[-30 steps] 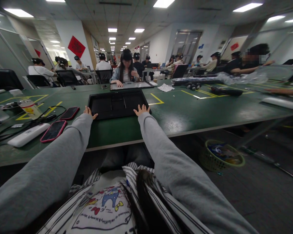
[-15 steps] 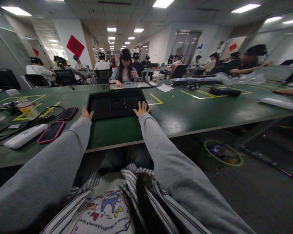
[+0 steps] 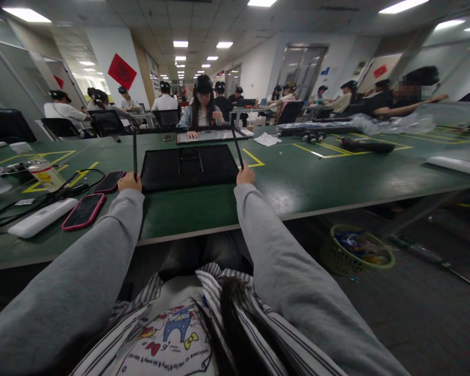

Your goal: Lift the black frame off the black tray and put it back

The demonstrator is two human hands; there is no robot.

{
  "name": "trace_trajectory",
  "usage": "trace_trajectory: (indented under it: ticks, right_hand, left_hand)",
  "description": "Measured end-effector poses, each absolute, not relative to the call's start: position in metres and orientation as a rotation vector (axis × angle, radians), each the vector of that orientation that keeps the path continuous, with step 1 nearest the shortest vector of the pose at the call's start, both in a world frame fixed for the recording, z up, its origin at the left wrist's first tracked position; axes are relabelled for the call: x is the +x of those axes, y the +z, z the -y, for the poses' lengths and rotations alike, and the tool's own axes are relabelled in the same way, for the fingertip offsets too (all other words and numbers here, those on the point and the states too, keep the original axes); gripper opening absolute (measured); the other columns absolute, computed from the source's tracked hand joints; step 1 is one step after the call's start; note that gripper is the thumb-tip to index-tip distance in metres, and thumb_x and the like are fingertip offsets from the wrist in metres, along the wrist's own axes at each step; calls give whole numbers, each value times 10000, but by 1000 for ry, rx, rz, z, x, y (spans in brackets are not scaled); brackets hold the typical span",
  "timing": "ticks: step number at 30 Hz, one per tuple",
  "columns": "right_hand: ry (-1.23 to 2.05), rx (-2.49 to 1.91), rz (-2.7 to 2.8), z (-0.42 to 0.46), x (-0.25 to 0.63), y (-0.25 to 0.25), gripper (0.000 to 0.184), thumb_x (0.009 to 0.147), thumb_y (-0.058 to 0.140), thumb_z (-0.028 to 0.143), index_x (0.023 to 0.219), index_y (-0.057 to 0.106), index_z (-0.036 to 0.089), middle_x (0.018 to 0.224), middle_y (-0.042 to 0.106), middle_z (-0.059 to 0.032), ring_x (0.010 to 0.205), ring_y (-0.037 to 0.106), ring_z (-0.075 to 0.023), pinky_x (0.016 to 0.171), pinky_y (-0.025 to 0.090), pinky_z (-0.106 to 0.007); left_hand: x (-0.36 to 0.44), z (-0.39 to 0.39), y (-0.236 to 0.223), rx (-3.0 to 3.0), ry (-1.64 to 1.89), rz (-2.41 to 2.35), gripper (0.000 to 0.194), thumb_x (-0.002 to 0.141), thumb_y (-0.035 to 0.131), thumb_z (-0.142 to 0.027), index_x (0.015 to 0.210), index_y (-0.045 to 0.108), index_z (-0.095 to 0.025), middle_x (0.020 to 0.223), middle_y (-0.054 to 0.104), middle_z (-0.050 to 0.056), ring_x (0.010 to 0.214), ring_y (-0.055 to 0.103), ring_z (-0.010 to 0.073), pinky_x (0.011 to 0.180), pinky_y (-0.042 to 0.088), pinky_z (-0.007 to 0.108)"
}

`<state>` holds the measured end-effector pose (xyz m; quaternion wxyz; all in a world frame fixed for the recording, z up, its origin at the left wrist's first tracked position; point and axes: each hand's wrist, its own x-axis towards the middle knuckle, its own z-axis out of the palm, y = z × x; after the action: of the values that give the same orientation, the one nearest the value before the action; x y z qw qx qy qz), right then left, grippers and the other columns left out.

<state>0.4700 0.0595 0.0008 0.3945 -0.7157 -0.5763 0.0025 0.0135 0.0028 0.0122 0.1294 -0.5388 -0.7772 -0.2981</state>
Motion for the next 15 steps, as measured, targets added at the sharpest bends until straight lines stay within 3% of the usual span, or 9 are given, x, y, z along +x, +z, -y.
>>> trace_trajectory:
  ticks: [5,12,15]
  right_hand:
    - [-274,-1565,1354,-56,463,4,578,948,281,199,1522,232,147,1423,503,-126,1282,470,-222,1080,340,-396]
    - [-230,-1564,1339,-59,463,1,573,972,227,234,1534,179,134,1316,574,-156,1203,531,-235,1036,369,-398]
    - [-166,-1626,1405,-61,463,0,583,973,236,266,1533,198,108,1248,607,-182,1170,546,-258,1020,373,-408]
  left_hand:
    - [10,4,16,-1384,-1209,2095,484,966,296,-340,1322,470,-62,1293,552,205,1226,493,309,1029,347,451]
    - [17,2,16,-1407,-1333,2249,499,1000,238,-309,1437,310,-79,1126,663,164,1034,644,233,901,466,358]
    - [19,2,17,-1387,-1259,2296,515,996,271,-334,1460,318,-115,1111,675,174,1007,660,263,901,469,395]
